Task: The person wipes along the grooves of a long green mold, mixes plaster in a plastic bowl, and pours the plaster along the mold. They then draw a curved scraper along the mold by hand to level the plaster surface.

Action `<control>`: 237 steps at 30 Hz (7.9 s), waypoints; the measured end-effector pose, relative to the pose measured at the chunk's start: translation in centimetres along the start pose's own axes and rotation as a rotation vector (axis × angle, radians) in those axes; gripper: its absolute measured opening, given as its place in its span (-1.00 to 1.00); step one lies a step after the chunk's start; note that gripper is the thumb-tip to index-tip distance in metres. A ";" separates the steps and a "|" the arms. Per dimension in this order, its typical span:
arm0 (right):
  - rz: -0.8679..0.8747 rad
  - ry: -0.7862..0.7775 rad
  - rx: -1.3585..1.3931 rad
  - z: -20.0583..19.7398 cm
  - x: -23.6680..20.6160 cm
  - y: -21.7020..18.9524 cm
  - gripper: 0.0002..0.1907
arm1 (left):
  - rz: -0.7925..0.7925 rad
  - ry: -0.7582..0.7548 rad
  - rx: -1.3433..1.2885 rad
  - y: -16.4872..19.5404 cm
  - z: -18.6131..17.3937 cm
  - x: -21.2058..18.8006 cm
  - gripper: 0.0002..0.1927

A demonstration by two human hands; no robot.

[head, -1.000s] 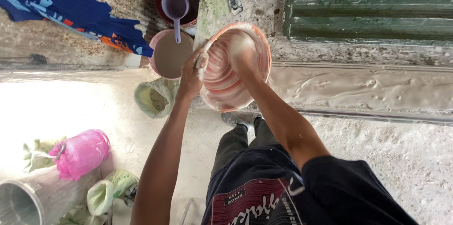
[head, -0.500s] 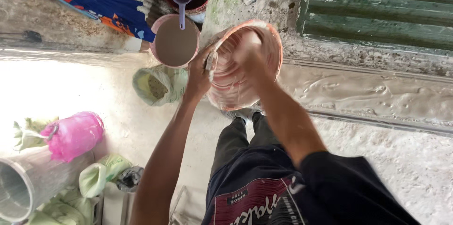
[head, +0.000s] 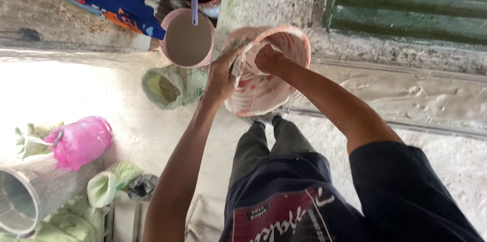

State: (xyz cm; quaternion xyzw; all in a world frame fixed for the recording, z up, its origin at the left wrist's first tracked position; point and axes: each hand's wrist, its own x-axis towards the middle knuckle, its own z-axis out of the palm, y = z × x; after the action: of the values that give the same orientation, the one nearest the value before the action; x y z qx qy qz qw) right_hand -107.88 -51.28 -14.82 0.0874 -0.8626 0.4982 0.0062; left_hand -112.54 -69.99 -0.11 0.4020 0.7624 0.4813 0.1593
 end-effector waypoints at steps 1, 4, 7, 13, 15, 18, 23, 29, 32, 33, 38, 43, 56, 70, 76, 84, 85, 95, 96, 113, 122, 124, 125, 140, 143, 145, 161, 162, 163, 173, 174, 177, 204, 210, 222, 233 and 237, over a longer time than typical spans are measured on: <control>-0.033 -0.022 0.013 0.5 -0.3 -0.2 -0.66 | -0.033 0.004 -0.015 0.0 0.1 0.0 -0.61; -0.173 -0.080 0.027 1.2 -2.4 -0.6 -0.64 | -0.038 0.022 -0.017 0.1 0.3 -0.3 -0.62; -0.099 -0.023 0.026 0.0 -4.3 0.2 -0.63 | -0.024 0.003 0.064 0.3 0.7 -0.9 -0.62; -0.017 0.227 0.039 4.0 -6.3 -0.4 -0.59 | 0.037 0.056 0.083 1.4 3.0 -1.9 -0.59; -0.020 0.284 0.088 7.6 -6.5 -1.8 -0.58 | 0.083 0.102 0.130 1.9 3.6 -2.2 -0.63; 0.035 0.365 0.111 11.6 -5.2 -4.0 -0.56 | 0.109 0.100 0.115 2.5 3.8 -2.6 -0.64; -0.009 0.126 0.144 10.0 -6.7 -3.6 -0.65 | 0.123 0.084 0.092 2.3 2.6 -2.7 -0.64; 0.110 0.276 -0.057 2.0 -7.1 2.7 -0.69 | 0.091 -0.001 0.108 2.2 2.5 -3.6 -0.63; 0.102 0.372 -0.009 5.8 -5.8 1.6 -0.71 | 0.133 0.005 0.154 2.7 2.9 -3.7 -0.62; 0.083 0.354 0.025 8.1 -6.0 0.2 -0.72 | 0.162 0.011 0.171 2.8 3.0 -3.6 -0.61; -0.003 0.165 0.113 11.0 -9.1 -1.8 -0.75 | 0.087 0.028 0.105 3.3 2.8 -3.4 -0.58; 0.173 0.311 -0.084 1.5 -13.3 4.1 -0.78 | 0.089 0.005 0.090 2.6 2.9 -4.6 -0.52; 0.521 0.566 1.753 9.5 -5.8 -12.2 -0.87 | -0.341 0.232 -0.032 0.9 7.4 -2.6 -0.54; 1.065 1.086 1.264 -3.6 -20.1 -3.2 -0.86 | -0.350 0.612 -0.508 -4.6 0.0 -5.6 -0.50; 0.888 1.408 0.942 -5.4 -20.6 0.8 -0.88 | -0.310 0.560 -0.420 -3.6 0.7 -4.8 -0.63; 0.516 1.203 1.038 -6.7 -18.1 -2.3 -0.82 | -0.111 0.390 -0.231 -3.9 1.4 -2.6 -0.55; 0.498 1.078 1.040 -5.5 -17.8 -3.9 -0.69 | -0.201 0.387 -0.251 -4.0 1.4 -2.3 -0.56; 0.237 0.673 -0.181 -1.2 -1.2 -4.1 -0.45 | -0.220 0.181 -0.128 -3.5 -0.1 0.8 -0.54; 0.136 0.610 -0.163 -0.4 0.3 -5.1 -0.46 | -0.204 0.149 -0.134 -3.4 -0.2 1.0 -0.55; 0.037 0.504 -0.139 5.8 3.4 -7.0 -0.53 | -0.232 0.038 -0.185 -3.3 0.2 -0.1 -0.57; -0.004 0.042 0.015 -0.1 -2.1 -0.6 -0.57 | -0.033 0.032 -0.125 0.0 2.2 -1.1 -0.62; 0.007 0.045 0.024 -0.3 -2.1 -0.1 -0.58 | -0.020 0.051 -0.132 0.0 2.4 -1.0 -0.63; -0.018 0.032 0.031 -0.1 -2.6 0.0 -0.58 | -0.035 0.062 -0.160 -0.1 2.4 -1.0 -0.62; -0.045 0.080 0.066 -0.1 -6.0 0.3 -0.65 | -0.068 0.025 -0.106 1.9 2.3 -0.8 -0.63; 0.073 0.188 0.073 -0.5 -7.2 0.8 -0.66 | -0.041 0.023 -0.092 2.6 2.7 -0.9 -0.63; 0.090 0.253 0.129 0.5 -8.0 0.4 -0.67 | -0.004 0.022 -0.051 2.7 3.5 -1.2 -0.63; -0.005 0.534 2.155 4.7 -12.9 -11.9 -0.66 | -0.192 0.078 -0.084 1.4 5.3 2.3 -0.58; 0.025 0.680 2.132 3.6 -15.1 -10.8 -0.75 | -0.293 0.059 -0.141 1.6 5.1 2.6 -0.58; 0.054 0.824 2.099 2.2 -17.6 -9.3 -0.78 | -0.234 0.069 -0.137 1.8 5.0 2.9 -0.58; 0.201 0.099 -0.344 -7.7 -14.3 -2.9 -0.72 | -0.141 0.006 -0.025 2.8 5.0 4.6 -0.64; 0.291 -0.381 -0.512 -7.9 -11.2 -3.4 -0.62 | -0.146 -0.012 -0.020 2.8 4.9 4.6 -0.66; 0.255 -0.421 -0.599 -10.0 -7.1 -3.8 -0.63 | 0.143 -0.138 0.092 2.6 5.0 4.0 -0.55; 0.653 1.161 0.901 -5.3 -20.3 -1.2 -0.94 | -0.361 0.524 -0.259 0.6 6.3 2.0 -0.61; 0.879 0.973 0.164 -4.0 -17.2 -3.9 -0.82 | -0.388 0.595 -0.126 2.0 8.7 2.6 -0.65; 0.801 1.209 1.124 -3.8 -22.0 -8.7 -0.74 | -0.574 0.770 -0.378 -3.8 4.4 3.3 -0.65; 0.761 1.469 0.980 -7.4 -18.9 -3.9 -0.78 | -0.059 0.646 -0.442 -4.4 -9.2 20.8 -0.60; 0.897 1.539 0.932 -5.9 -19.2 -7.6 -0.83 | -0.241 0.701 -1.285 -4.3 -5.9 32.8 -0.55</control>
State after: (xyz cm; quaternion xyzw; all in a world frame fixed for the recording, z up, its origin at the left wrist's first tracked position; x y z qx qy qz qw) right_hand -88.18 -47.14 -7.21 -0.5977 -0.2962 0.6635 0.3388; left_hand -138.79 -49.32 3.75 -0.0342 0.3753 0.9120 0.1621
